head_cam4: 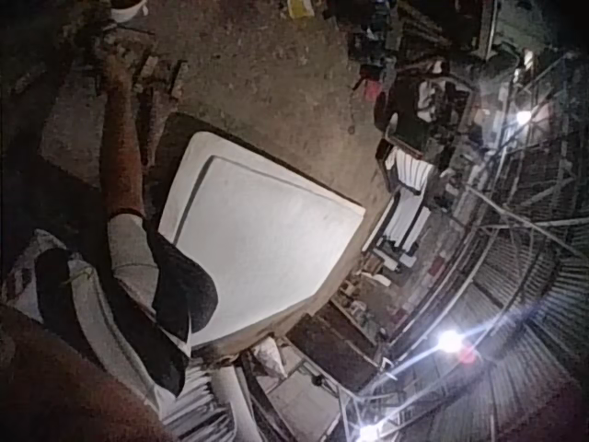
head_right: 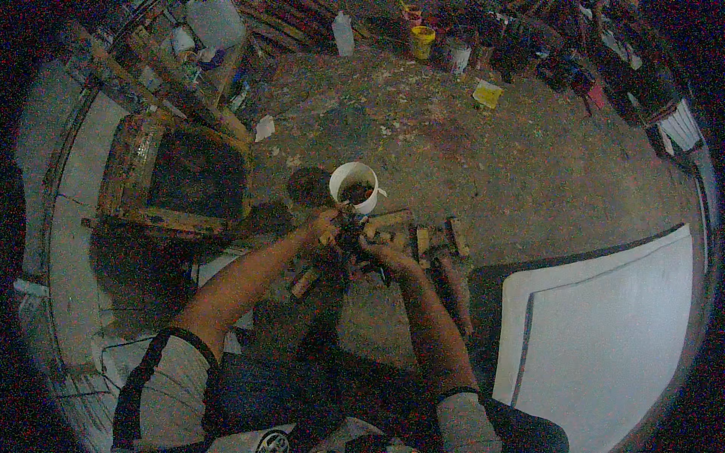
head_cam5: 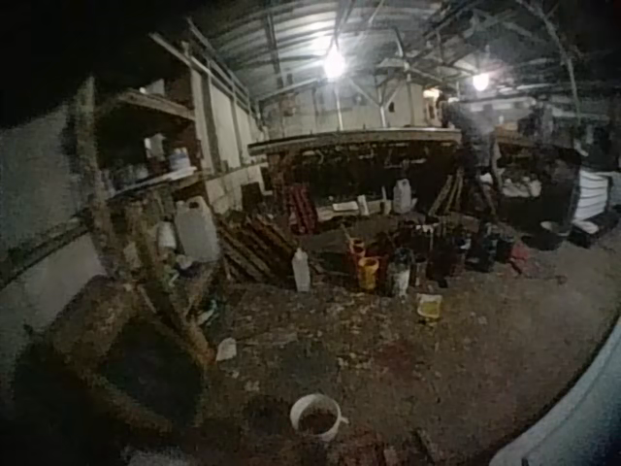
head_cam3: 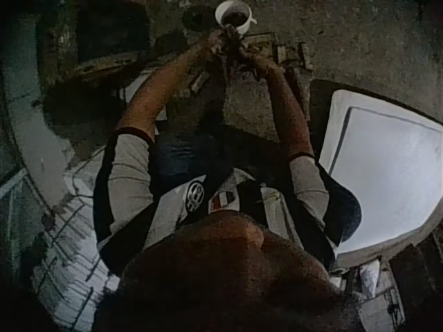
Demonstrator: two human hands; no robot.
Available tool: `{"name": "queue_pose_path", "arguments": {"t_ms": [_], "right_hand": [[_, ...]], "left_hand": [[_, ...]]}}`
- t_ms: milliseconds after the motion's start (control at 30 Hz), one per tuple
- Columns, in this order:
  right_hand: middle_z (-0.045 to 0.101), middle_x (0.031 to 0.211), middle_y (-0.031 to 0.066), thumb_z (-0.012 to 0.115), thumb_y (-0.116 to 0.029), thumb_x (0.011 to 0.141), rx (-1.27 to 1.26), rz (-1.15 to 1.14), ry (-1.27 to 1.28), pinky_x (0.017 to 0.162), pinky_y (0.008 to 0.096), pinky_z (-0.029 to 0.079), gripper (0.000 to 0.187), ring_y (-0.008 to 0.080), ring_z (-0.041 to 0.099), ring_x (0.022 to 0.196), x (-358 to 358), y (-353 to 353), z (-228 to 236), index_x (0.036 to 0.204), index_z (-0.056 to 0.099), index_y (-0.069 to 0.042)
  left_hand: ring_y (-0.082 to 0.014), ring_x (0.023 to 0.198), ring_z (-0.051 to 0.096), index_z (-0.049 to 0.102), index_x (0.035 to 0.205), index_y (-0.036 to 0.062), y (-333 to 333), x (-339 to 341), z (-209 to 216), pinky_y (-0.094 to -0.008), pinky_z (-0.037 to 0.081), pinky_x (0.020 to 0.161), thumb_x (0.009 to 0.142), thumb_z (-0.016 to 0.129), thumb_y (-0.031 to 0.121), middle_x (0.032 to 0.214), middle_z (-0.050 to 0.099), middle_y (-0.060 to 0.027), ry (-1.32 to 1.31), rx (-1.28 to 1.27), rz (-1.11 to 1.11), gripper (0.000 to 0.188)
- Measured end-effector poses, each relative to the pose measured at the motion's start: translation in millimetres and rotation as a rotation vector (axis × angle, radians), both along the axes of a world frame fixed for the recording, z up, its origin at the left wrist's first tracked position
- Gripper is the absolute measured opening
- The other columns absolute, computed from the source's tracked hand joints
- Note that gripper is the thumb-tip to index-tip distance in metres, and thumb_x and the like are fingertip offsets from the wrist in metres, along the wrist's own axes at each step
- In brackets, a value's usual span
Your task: The person sits on the floor and assembles small wooden blocks into a structure. They use pliers to adjust or secure the pieces and occasionally dip the wood into a white bucket containing a liquid. The person handles the blocks one by one, fitting them together to form a larger unit.
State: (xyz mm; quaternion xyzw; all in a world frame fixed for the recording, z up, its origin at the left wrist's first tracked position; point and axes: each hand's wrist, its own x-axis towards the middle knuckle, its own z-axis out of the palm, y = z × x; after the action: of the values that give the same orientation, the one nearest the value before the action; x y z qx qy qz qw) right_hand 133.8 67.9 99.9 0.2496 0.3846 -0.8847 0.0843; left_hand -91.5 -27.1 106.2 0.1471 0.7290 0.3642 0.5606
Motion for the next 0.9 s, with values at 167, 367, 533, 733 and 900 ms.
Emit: {"name": "queue_pose_path", "arguments": {"t_ms": [167, 367, 533, 733, 900], "right_hand": [[0.070, 0.102, 0.0080, 0.065, -0.048, 0.101, -0.116, -0.117, -0.055, 0.064, 0.0411, 0.059, 0.047, 0.0238, 0.070, 0.076, -8.4, -9.5, -24.9, 0.122, 0.063, -0.005], [0.070, 0.087, 0.0056, 0.058, -0.054, 0.103, 0.053, -0.047, -0.117, 0.052, 0.0332, 0.049, 0.048, 0.0193, 0.067, 0.067, -3.1, -13.1, -18.6, 0.109, 0.064, -0.007], [0.070, 0.080, 0.0087, 0.056, -0.053, 0.104, -0.026, -0.001, -0.183, 0.049, 0.0328, 0.045, 0.048, 0.0187, 0.065, 0.064, -4.9, -18.0, 28.4, 0.106, 0.063, -0.006], [0.069, 0.085, 0.0095, 0.058, -0.056, 0.103, 0.013, -0.105, -0.098, 0.055, 0.0348, 0.050, 0.050, 0.0198, 0.063, 0.065, -31.1, -36.5, 63.7, 0.110, 0.061, -0.006], [0.068, 0.096, 0.0085, 0.060, -0.057, 0.101, 0.137, -0.273, 0.002, 0.065, 0.0367, 0.053, 0.052, 0.0197, 0.064, 0.075, -62.8, -12.9, 69.2, 0.113, 0.062, -0.006]], "left_hand": [[-0.0150, 0.075, 0.066, 0.065, 0.127, 0.0118, -15.9, -11.6, -19.3, -0.0365, 0.053, 0.054, 0.110, 0.040, 0.052, 0.096, 0.068, -0.0059, -0.306, 0.190, -0.013, 0.050], [-0.0140, 0.053, 0.058, 0.065, 0.115, 0.0093, -16.5, -3.2, 58.5, -0.0357, 0.045, 0.043, 0.110, 0.037, 0.054, 0.069, 0.062, -0.0051, -0.570, 0.205, -0.246, 0.053], [-0.0165, 0.053, 0.059, 0.063, 0.113, 0.0054, -11.3, 5.1, -12.2, -0.0325, 0.048, 0.050, 0.112, 0.037, 0.050, 0.072, 0.064, -0.0077, -0.036, 0.342, -0.133, 0.052], [-0.0167, 0.078, 0.066, 0.059, 0.129, 0.0028, -40.0, -90.1, -107.3, -0.0347, 0.053, 0.069, 0.109, 0.045, 0.048, 0.094, 0.066, -0.0147, 0.882, 0.573, -0.471, 0.051], [-0.0200, 0.071, 0.066, 0.057, 0.131, 0.0034, -21.2, -63.6, -50.1, -0.0344, 0.053, 0.063, 0.107, 0.043, 0.056, 0.086, 0.064, -0.0103, 0.210, 0.441, 0.193, 0.060]]}}
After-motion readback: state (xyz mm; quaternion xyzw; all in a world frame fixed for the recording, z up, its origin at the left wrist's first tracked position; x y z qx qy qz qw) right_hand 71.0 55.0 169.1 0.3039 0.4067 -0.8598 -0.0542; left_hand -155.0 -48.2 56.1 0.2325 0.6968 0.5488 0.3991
